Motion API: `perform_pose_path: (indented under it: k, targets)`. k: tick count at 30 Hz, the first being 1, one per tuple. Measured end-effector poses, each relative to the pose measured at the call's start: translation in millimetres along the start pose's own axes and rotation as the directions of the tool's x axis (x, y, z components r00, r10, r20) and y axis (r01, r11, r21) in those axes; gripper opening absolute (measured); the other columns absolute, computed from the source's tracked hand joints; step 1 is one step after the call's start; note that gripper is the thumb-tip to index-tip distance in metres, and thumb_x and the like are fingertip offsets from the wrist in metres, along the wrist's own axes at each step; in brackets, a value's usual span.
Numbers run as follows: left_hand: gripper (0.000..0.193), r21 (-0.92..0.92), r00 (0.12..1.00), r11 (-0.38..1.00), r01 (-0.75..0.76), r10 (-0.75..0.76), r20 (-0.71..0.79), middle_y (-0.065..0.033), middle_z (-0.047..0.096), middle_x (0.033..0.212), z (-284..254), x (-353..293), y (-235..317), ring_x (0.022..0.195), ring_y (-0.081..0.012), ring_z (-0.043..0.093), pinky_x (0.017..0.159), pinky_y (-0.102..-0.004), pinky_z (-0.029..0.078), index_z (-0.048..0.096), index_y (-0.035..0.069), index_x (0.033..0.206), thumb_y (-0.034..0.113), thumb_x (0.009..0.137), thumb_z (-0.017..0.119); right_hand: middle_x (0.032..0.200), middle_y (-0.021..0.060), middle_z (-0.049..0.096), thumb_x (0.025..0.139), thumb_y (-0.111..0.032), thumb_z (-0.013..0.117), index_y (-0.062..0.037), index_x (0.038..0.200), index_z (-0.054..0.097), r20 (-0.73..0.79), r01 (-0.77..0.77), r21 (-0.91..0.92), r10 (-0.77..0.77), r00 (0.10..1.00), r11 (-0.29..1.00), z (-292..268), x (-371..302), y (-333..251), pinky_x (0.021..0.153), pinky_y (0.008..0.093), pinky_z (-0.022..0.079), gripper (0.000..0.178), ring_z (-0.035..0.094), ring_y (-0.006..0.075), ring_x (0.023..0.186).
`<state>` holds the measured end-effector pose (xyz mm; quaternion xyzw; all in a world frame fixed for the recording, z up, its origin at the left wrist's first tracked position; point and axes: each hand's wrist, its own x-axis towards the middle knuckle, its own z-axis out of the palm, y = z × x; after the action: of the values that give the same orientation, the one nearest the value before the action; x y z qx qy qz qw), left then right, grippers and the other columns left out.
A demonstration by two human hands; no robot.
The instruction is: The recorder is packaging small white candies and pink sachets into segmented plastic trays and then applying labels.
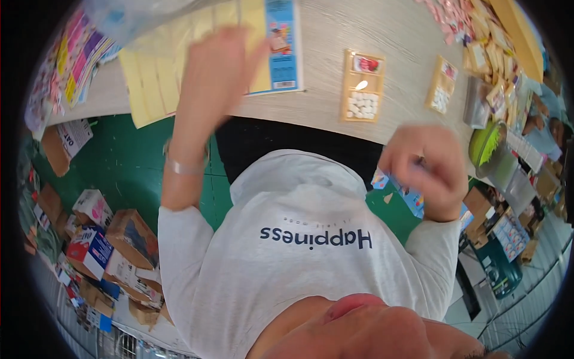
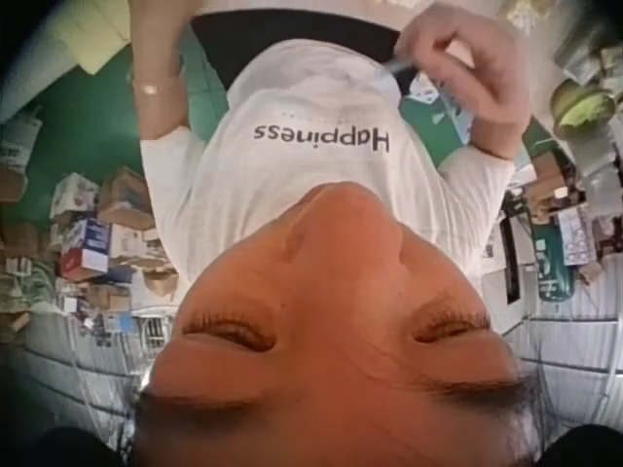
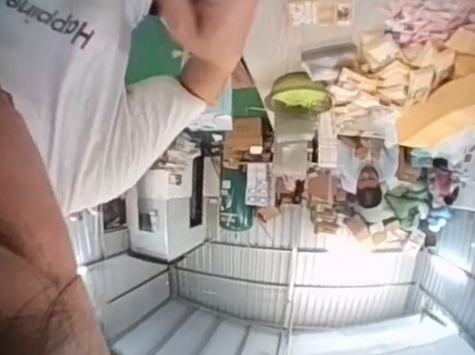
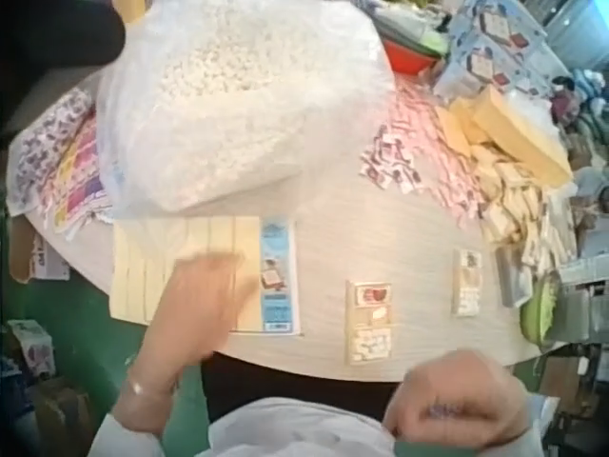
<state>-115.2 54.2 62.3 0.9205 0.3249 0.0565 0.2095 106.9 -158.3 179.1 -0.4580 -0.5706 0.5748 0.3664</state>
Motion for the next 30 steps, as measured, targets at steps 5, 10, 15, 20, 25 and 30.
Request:
perform_pose_path:
  k: [5, 10, 15, 20, 25, 30]
  targets:
    - [0.027, -0.841, 0.947, 0.533, 0.092, 0.214, 0.239, -0.0115, 0.070, 0.080, 2, -45, 96, 0.067, -0.0230, 0.064, 0.061, -0.0350, 0.048, 0.073, 0.003, 0.098, 0.029, 0.090, 0.073, 0.087, 0.0029, 0.066, 0.086, 0.001, 0.075, -0.0035, 0.093, 0.060, -0.593, -0.184, 0.230, 0.287, 0.752, 0.956, -14, -38, 80, 0.059, 0.0230, 0.049, 0.018, 0.060, 0.0072, 0.072]
    - [0.028, -0.750, 0.898, 0.509, 0.423, -0.126, 0.421, -0.0037, 0.061, 0.059, 63, -15, 103, 0.049, -0.0141, 0.051, 0.052, -0.0284, 0.041, 0.074, 0.004, 0.087, 0.031, 0.088, 0.077, 0.084, 0.0005, 0.065, 0.085, 0.003, 0.078, -0.0050, 0.094, 0.060, -0.759, -0.131, 0.355, 0.367, 0.538, 0.926, -21, -58, 144, 0.056, 0.0172, 0.047, 0.021, 0.059, 0.0039, 0.069]
    - [0.036, -0.592, 0.953, 0.748, 0.299, -0.266, 0.146, -0.0065, 0.066, 0.066, 94, -3, 109, 0.054, -0.0152, 0.055, 0.053, -0.0306, 0.044, 0.072, 0.002, 0.090, 0.036, 0.083, 0.083, 0.077, -0.0017, 0.065, 0.084, -0.001, 0.081, -0.0056, 0.091, 0.061, -0.819, -0.169, 0.268, 0.317, 0.479, 0.949, -24, -52, 175, 0.056, 0.0171, 0.048, 0.022, 0.059, 0.0034, 0.065]
    - [0.037, -0.503, 0.933, 0.785, 0.360, -0.313, 0.180, -0.0079, 0.069, 0.071, 98, 0, 112, 0.057, -0.0166, 0.059, 0.055, -0.0318, 0.046, 0.070, 0.002, 0.090, 0.036, 0.082, 0.083, 0.077, -0.0020, 0.065, 0.083, -0.003, 0.083, -0.0056, 0.091, 0.061, -0.838, -0.181, 0.219, 0.280, 0.468, 0.959, -26, -47, 183, 0.057, 0.0160, 0.046, 0.023, 0.058, 0.0027, 0.065]
    - [0.036, -0.461, 0.923, 0.800, 0.384, -0.337, 0.183, -0.0094, 0.069, 0.072, 100, -2, 111, 0.060, -0.0194, 0.064, 0.056, -0.0340, 0.048, 0.070, 0.003, 0.088, 0.035, 0.082, 0.083, 0.076, -0.0038, 0.063, 0.082, -0.006, 0.086, -0.0047, 0.090, 0.059, -0.853, -0.305, 0.107, 0.245, 0.460, 0.946, -19, -38, 182, 0.056, 0.0155, 0.043, 0.028, 0.054, 0.0012, 0.064]
    - [0.036, -0.290, 0.944, 0.899, 0.329, -0.302, 0.134, -0.0115, 0.067, 0.066, 92, -62, 118, 0.057, -0.0240, 0.064, 0.057, -0.0354, 0.050, 0.068, 0.003, 0.083, 0.035, 0.080, 0.084, 0.069, -0.0013, 0.057, 0.074, -0.012, 0.092, -0.0052, 0.090, 0.055, -0.740, -0.533, -0.124, 0.280, 0.612, 0.837, 26, -51, 163, 0.056, 0.0208, 0.044, 0.041, 0.049, 0.0040, 0.062]
